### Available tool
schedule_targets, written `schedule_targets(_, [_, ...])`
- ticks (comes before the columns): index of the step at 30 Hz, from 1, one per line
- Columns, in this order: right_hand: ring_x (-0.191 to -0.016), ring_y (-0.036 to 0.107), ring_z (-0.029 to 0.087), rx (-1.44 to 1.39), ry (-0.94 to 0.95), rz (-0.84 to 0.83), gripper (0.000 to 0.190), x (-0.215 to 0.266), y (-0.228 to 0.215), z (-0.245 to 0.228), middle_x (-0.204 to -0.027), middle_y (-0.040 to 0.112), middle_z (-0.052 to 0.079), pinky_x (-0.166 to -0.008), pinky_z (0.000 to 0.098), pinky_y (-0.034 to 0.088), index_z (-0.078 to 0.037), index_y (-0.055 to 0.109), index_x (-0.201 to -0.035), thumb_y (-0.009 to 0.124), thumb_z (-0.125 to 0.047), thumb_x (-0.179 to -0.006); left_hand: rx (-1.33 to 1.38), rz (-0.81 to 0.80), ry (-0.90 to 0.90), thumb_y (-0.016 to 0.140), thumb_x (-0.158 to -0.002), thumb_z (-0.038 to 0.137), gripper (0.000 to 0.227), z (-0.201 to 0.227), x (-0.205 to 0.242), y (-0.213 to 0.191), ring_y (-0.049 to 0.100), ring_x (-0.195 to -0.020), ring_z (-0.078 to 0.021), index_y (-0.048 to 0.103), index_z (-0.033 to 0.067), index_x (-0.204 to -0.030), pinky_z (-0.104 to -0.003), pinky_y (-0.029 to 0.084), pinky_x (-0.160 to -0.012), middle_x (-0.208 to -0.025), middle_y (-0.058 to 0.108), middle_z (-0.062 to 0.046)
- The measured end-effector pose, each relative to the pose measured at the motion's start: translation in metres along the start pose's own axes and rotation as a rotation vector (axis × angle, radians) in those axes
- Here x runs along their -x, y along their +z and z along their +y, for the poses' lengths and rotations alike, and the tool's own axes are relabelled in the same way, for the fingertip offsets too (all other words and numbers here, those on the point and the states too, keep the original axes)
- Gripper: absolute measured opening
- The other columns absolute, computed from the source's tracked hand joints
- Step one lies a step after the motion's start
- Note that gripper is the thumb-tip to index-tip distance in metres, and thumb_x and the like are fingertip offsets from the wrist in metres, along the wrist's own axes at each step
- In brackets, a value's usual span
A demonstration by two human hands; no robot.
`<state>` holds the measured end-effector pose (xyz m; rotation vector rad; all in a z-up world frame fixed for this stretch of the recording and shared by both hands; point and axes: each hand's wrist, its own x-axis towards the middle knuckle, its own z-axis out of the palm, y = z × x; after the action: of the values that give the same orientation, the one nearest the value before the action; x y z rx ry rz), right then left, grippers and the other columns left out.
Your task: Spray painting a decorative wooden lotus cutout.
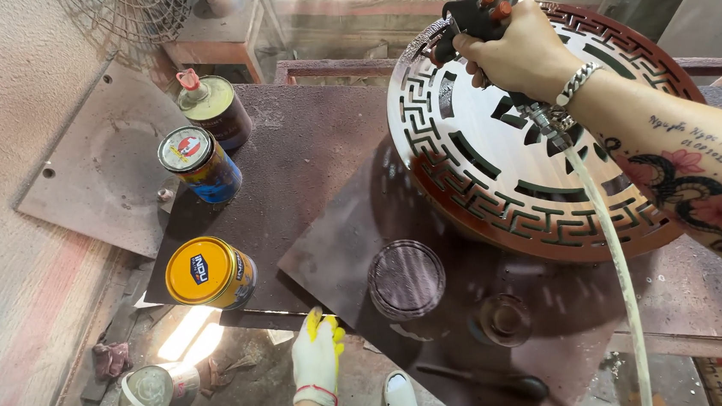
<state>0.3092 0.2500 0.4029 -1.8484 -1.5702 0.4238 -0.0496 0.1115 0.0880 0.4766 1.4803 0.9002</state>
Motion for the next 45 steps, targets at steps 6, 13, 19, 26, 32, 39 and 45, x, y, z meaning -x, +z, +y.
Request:
schedule_targets(6, [-0.055, 0.066, 0.017, -0.058, 0.035, -0.026, 0.02, 0.002, -0.001, 0.006, -0.074, 0.067, 0.01, -0.046, 0.0264, 0.053, 0.007, 0.066, -0.099, 0.066, -0.012, -0.103, -0.026, -0.1, -0.102, 0.067, -0.091, 0.006, 0.043, -0.073, 0.02, -0.016, 0.066, -0.066, -0.0262, 0.067, -0.0031, -0.133, -0.033, 0.051, -0.055, -0.087, 0.073, -0.024])
schedule_targets(13, [-0.054, 0.064, 0.016, -0.069, 0.056, -0.035, 0.021, 0.02, 0.002, 0.013, -0.071, 0.066, 0.008, -0.049, 0.0278, 0.051, 0.005, 0.068, -0.092, 0.066, -0.014, -0.102, 0.526, -0.379, -0.435, 0.047, -0.097, 0.014, 0.05, -0.226, -0.03, -0.024, 0.062, -0.083, -0.0345, 0.057, 0.0109, -0.146, -0.039, 0.044, -0.066, -0.105, 0.07, -0.024])
schedule_targets(19, [-0.057, 0.067, 0.015, -0.039, 0.106, -0.106, 0.019, 0.04, 0.001, 0.001, -0.07, 0.068, 0.007, -0.049, 0.0278, 0.05, -0.001, 0.069, -0.095, 0.066, -0.017, -0.103, -0.085, -0.16, -0.032, 0.066, -0.079, -0.009, 0.064, -0.156, 0.038, -0.005, 0.078, -0.093, -0.0264, 0.059, -0.0029, -0.142, -0.032, 0.062, -0.082, -0.116, 0.081, -0.023])
schedule_targets(26, [-0.052, 0.062, 0.017, -0.013, 0.176, -0.163, 0.022, 0.059, 0.003, 0.002, -0.067, 0.07, 0.009, -0.047, 0.027, 0.045, -0.001, 0.073, -0.1, 0.067, -0.022, -0.102, -0.181, 0.011, -0.059, 0.073, -0.081, -0.012, 0.063, -0.126, 0.062, 0.013, 0.071, -0.076, -0.0219, 0.064, 0.0034, -0.142, -0.028, 0.058, -0.075, -0.092, 0.082, -0.018])
schedule_targets(32, [-0.053, 0.064, 0.019, -0.015, 0.182, -0.198, 0.022, 0.077, 0.0, 0.003, -0.066, 0.072, 0.011, -0.05, 0.0289, 0.047, 0.0, 0.075, -0.098, 0.065, -0.02, -0.099, -0.331, 0.068, -0.101, 0.071, -0.082, -0.002, 0.058, -0.09, 0.086, 0.024, 0.075, -0.078, -0.0184, 0.07, 0.0137, -0.138, -0.026, 0.059, -0.079, -0.095, 0.084, -0.011])
schedule_targets(39, [-0.057, 0.069, 0.021, -0.043, 0.192, -0.184, 0.02, 0.077, -0.009, 0.01, -0.07, 0.073, 0.014, -0.05, 0.0303, 0.051, 0.002, 0.074, -0.1, 0.067, -0.016, -0.098, -0.351, 0.053, -0.096, 0.073, -0.082, -0.002, 0.059, -0.094, 0.081, 0.022, 0.074, -0.08, -0.018, 0.069, 0.0142, -0.139, -0.026, 0.059, -0.079, -0.097, 0.082, -0.011])
schedule_targets(45, [-0.055, 0.066, 0.016, -0.173, 0.086, -0.018, 0.019, 0.051, -0.014, 0.023, -0.071, 0.067, 0.007, -0.051, 0.0273, 0.052, 0.001, 0.069, -0.09, 0.067, -0.015, -0.1, -0.412, 0.094, -0.052, 0.074, -0.081, 0.003, 0.056, -0.1, 0.071, 0.019, 0.078, -0.09, -0.0194, 0.067, 0.009, -0.137, -0.028, 0.062, -0.085, -0.107, 0.083, -0.011])
